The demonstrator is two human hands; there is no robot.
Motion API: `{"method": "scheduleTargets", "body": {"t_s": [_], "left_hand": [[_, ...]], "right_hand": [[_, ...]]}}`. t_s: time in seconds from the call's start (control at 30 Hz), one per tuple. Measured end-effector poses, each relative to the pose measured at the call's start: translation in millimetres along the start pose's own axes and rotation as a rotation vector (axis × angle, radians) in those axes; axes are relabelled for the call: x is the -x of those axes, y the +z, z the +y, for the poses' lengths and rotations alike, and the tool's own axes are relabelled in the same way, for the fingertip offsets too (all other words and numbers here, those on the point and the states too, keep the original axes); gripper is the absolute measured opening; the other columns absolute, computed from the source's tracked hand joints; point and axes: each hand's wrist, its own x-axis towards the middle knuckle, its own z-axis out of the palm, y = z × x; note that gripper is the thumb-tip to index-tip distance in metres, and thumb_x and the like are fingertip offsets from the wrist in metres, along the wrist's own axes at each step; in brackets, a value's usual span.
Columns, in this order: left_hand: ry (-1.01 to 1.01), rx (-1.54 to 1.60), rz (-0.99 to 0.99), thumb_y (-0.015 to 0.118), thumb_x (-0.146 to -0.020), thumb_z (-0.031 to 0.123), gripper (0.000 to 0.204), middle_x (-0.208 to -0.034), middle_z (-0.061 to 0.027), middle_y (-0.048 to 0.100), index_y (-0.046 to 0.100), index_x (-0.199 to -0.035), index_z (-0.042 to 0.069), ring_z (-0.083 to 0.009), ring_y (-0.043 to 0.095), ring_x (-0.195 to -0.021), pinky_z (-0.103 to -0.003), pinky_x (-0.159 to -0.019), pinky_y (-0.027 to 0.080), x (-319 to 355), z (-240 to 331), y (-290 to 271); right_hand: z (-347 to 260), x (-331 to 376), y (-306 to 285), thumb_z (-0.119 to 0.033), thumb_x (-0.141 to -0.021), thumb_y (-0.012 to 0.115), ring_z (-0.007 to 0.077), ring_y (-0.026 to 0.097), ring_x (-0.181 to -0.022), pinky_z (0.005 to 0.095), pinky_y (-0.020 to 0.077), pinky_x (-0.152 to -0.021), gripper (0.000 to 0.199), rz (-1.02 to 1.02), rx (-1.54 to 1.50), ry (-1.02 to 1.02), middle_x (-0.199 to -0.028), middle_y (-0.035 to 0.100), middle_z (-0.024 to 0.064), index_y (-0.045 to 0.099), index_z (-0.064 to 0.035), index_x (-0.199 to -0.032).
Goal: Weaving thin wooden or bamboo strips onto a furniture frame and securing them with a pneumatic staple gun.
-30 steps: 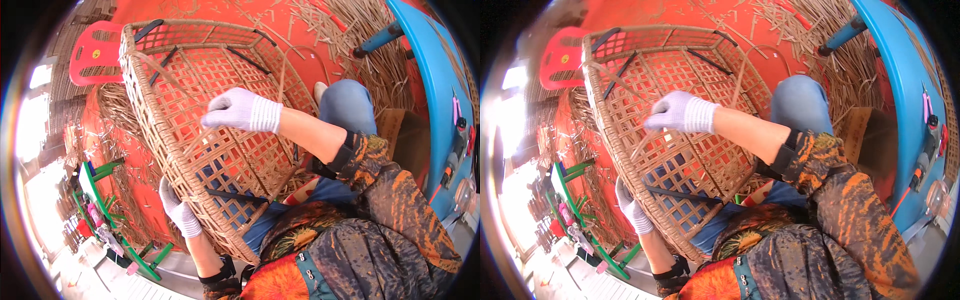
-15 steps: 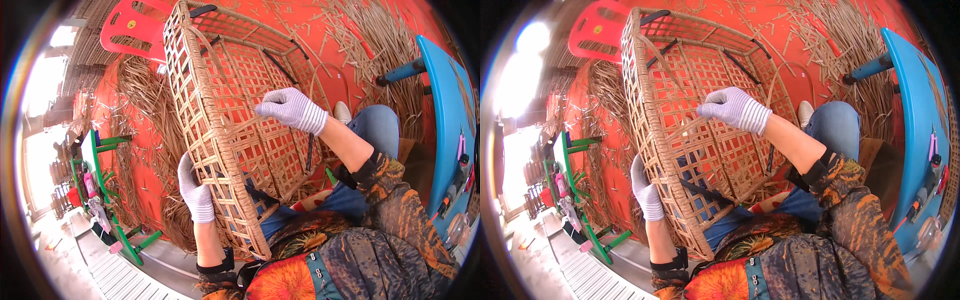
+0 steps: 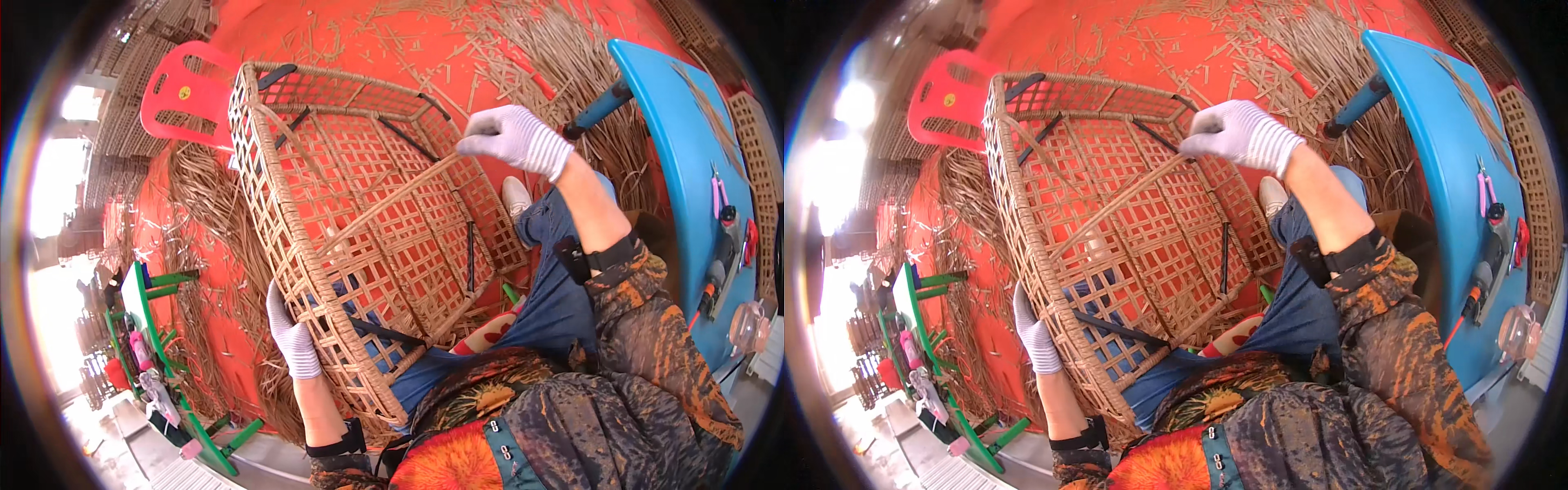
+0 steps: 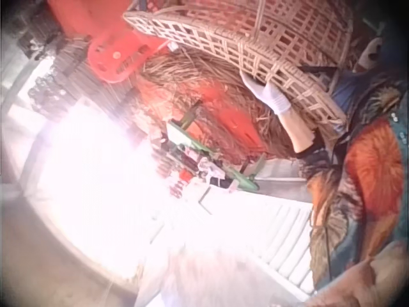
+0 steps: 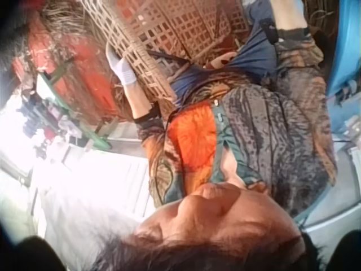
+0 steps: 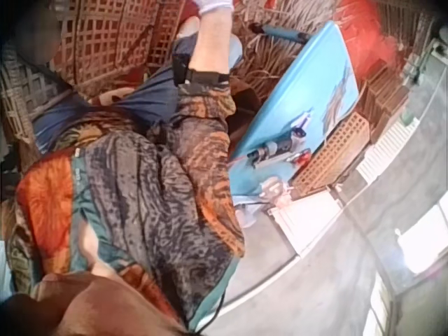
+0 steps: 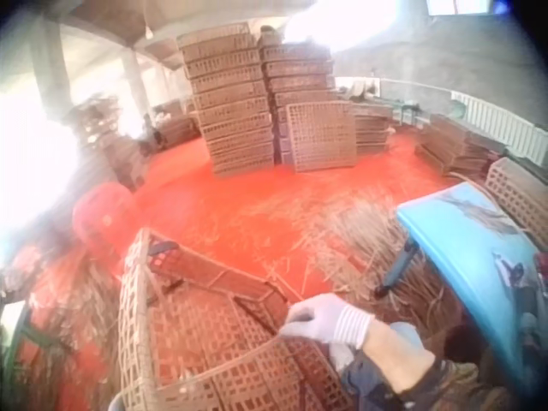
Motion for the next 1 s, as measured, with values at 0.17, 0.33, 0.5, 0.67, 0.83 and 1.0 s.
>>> {"method": "scheduleTargets", "body": {"t_s": [0.17,0.33,0.5,0.67,0.83,1.0], "left_hand": [[0.012,-0.015,-0.038,0.069,-0.079,0.003,0.069,-0.135,-0.0150,0.049,0.038,-0.141,-0.003,-0.0240,0.050,-0.120,-0.034,-0.103,0.041,1.5,4.3,2.4],[0.026,-0.070,-0.077,0.067,-0.083,0.004,0.064,-0.135,-0.0142,0.049,0.038,-0.140,-0.003,-0.0228,0.051,-0.119,-0.034,-0.102,0.043,7.0,12.4,4.4],[0.010,-0.061,-0.098,0.064,-0.084,0.003,0.063,-0.136,-0.0135,0.048,0.037,-0.141,-0.003,-0.0217,0.052,-0.118,-0.032,-0.095,0.049,8.4,14.1,4.6],[-0.066,-0.016,-0.108,0.058,-0.084,-0.006,0.064,-0.137,-0.0139,0.048,0.034,-0.143,-0.002,-0.0209,0.053,-0.117,-0.030,-0.096,0.048,5.5,13.3,-1.8],[-0.182,-0.033,-0.150,0.046,-0.075,-0.011,0.073,-0.141,-0.0180,0.044,0.030,-0.145,-0.004,-0.0234,0.051,-0.121,-0.030,-0.100,0.042,7.7,22.0,-18.8],[-0.203,-0.064,-0.017,0.047,-0.073,-0.008,0.066,-0.133,-0.0180,0.050,0.044,-0.139,0.000,-0.0232,0.055,-0.110,-0.028,-0.093,0.044,6.0,43.6,-20.8]], "right_hand": [[10.8,37.2,-59.7,-0.034,-0.083,0.070,0.0131,0.061,-0.072,0.0308,0.0480,-0.068,0.029,0.132,0.094,0.106,-0.075,0.067,0.0069,0.071,-0.0051,-0.086],[33.9,82.5,-111.3,-0.029,-0.085,0.070,0.0097,0.052,-0.066,0.0270,0.0429,-0.064,0.026,0.344,0.189,0.228,-0.068,0.060,-0.0001,0.068,-0.0027,-0.082],[63.6,138.2,-135.7,-0.038,-0.080,0.074,0.0120,0.052,-0.065,0.0290,0.0441,-0.064,0.034,0.538,0.280,0.318,-0.069,0.060,0.0022,0.069,-0.0041,-0.082],[83.0,172.4,-114.4,-0.034,-0.080,0.074,0.0131,0.052,-0.065,0.0302,0.0439,-0.064,0.029,0.408,0.323,0.556,-0.065,0.059,0.0041,0.069,-0.0045,-0.080],[84.5,205.8,-109.0,-0.043,-0.077,0.072,0.0198,0.057,-0.066,0.0333,0.0468,-0.068,0.040,0.442,0.318,0.585,-0.069,0.062,0.0102,0.068,-0.0033,-0.079],[57.8,239.7,-117.9,-0.034,-0.076,0.072,0.0175,0.057,-0.066,0.0328,0.0465,-0.066,0.031,0.361,0.215,0.603,-0.068,0.062,0.0088,0.068,-0.0030,-0.079]]}}
